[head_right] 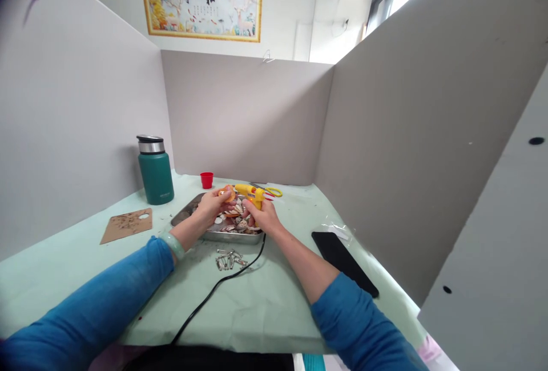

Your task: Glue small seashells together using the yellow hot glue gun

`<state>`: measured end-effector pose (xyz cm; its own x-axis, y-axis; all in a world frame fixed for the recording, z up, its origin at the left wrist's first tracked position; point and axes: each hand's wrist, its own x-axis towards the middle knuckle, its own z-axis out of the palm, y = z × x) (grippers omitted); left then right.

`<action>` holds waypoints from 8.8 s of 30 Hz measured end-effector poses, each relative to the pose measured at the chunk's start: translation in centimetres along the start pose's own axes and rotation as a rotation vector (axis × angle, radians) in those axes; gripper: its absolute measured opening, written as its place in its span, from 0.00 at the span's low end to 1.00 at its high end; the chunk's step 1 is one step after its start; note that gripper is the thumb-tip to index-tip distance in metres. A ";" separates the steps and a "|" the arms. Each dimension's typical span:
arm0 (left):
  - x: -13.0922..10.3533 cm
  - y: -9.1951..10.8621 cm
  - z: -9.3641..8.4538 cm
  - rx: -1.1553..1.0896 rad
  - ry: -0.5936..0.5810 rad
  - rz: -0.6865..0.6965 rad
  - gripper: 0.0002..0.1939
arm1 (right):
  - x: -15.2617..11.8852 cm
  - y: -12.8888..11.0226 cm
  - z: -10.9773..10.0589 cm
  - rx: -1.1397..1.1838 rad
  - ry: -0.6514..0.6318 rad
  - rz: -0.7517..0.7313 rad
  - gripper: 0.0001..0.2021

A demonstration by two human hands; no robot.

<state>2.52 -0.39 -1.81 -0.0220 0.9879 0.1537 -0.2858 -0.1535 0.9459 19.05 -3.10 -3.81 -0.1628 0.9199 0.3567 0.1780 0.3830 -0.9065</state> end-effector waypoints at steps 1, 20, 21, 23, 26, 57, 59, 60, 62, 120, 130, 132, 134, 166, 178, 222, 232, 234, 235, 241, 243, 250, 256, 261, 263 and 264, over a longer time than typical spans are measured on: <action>-0.1 0.0 0.0 0.003 0.000 0.001 0.08 | 0.0 0.0 0.0 0.005 0.000 0.002 0.23; 0.1 -0.1 0.0 -0.004 0.009 0.034 0.08 | 0.5 0.8 -0.1 0.021 -0.029 -0.008 0.24; 0.1 -0.1 0.0 -0.002 0.011 0.036 0.08 | 0.5 0.9 0.0 0.033 -0.031 -0.012 0.24; 0.1 -0.1 0.0 -0.001 0.027 0.043 0.08 | 0.5 1.0 0.0 0.041 -0.029 -0.016 0.24; 0.1 -0.1 0.0 0.004 0.035 0.045 0.07 | 0.5 1.0 -0.1 0.029 -0.018 -0.014 0.25; -0.1 -0.1 -0.2 0.027 0.030 0.067 0.08 | 0.3 0.7 0.1 0.025 -0.018 -0.026 0.25; 0.0 -0.1 -0.2 0.023 0.036 0.071 0.09 | 0.4 0.7 0.1 0.019 -0.019 -0.038 0.25; 0.0 -0.1 -0.2 0.021 0.039 0.073 0.09 | 0.3 0.7 0.1 0.016 -0.018 -0.043 0.25; 0.0 -0.1 -0.2 0.014 0.046 0.077 0.10 | 0.3 0.6 0.1 0.010 -0.018 -0.037 0.25; -2.2 0.1 0.7 0.174 -0.311 0.009 0.18 | 0.9 -0.1 1.2 0.199 0.425 -0.068 0.18; -1.2 -0.9 0.1 0.238 -0.298 0.022 0.21 | 1.0 -0.1 1.4 0.172 0.448 -0.079 0.17; -1.4 -0.7 0.2 0.244 -0.293 0.015 0.21 | 1.1 0.0 1.3 0.169 0.443 -0.082 0.17; -1.6 -0.5 0.3 0.243 -0.290 0.016 0.21 | 1.1 0.1 1.3 0.171 0.437 -0.087 0.17; -1.0 -1.0 0.1 0.208 -0.389 0.048 0.23 | 0.5 -0.5 1.5 0.282 0.394 -0.077 0.15; -1.2 -0.9 0.3 0.177 -0.346 0.024 0.21 | 0.5 -0.2 1.5 0.183 0.383 -0.044 0.16; -1.2 -0.4 0.5 0.029 -0.340 -0.085 0.17 | 0.3 -0.4 1.6 0.310 0.382 0.034 0.18; -1.3 -0.6 0.4 0.142 -0.338 -0.043 0.16 | 0.5 0.2 1.7 0.268 0.377 -0.011 0.19; -1.2 -0.6 0.4 0.147 -0.353 -0.033 0.17 | 0.6 0.3 1.7 0.262 0.374 -0.008 0.19; -1.2 -0.7 0.5 0.152 -0.358 -0.027 0.17 | 0.6 0.3 1.7 0.260 0.370 -0.007 0.19; -1.2 -0.6 0.6 0.229 -0.312 -0.011 0.17 | 0.4 0.1 1.7 0.258 0.341 -0.018 0.18; -1.2 -0.7 0.6 0.238 -0.302 0.002 0.17 | 0.4 0.2 1.6 0.257 0.332 -0.033 0.18; -1.0 -0.9 0.3 0.219 -0.328 0.037 0.19 | 0.4 0.1 1.6 0.242 0.313 -0.021 0.18; -1.1 -0.6 0.3 0.219 -0.324 0.024 0.18 | 0.3 -0.3 1.6 0.286 0.308 -0.023 0.18; -1.2 -0.5 0.3 0.232 -0.315 0.018 0.17 | 0.5 0.0 1.6 0.310 0.300 -0.032 0.19; -1.3 -0.4 0.3 0.231 -0.316 0.018 0.17 | 0.5 0.1 1.5 0.320 0.293 -0.040 0.19; -1.3 -0.4 0.4 0.233 -0.315 0.017 0.17 | 0.4 0.0 1.5 0.326 0.294 -0.041 0.19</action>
<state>3.01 -1.63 -2.28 0.2807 0.9352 0.2158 -0.0624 -0.2066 0.9764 17.52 -2.81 -4.02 0.1284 0.9074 0.4002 -0.1458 0.4164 -0.8974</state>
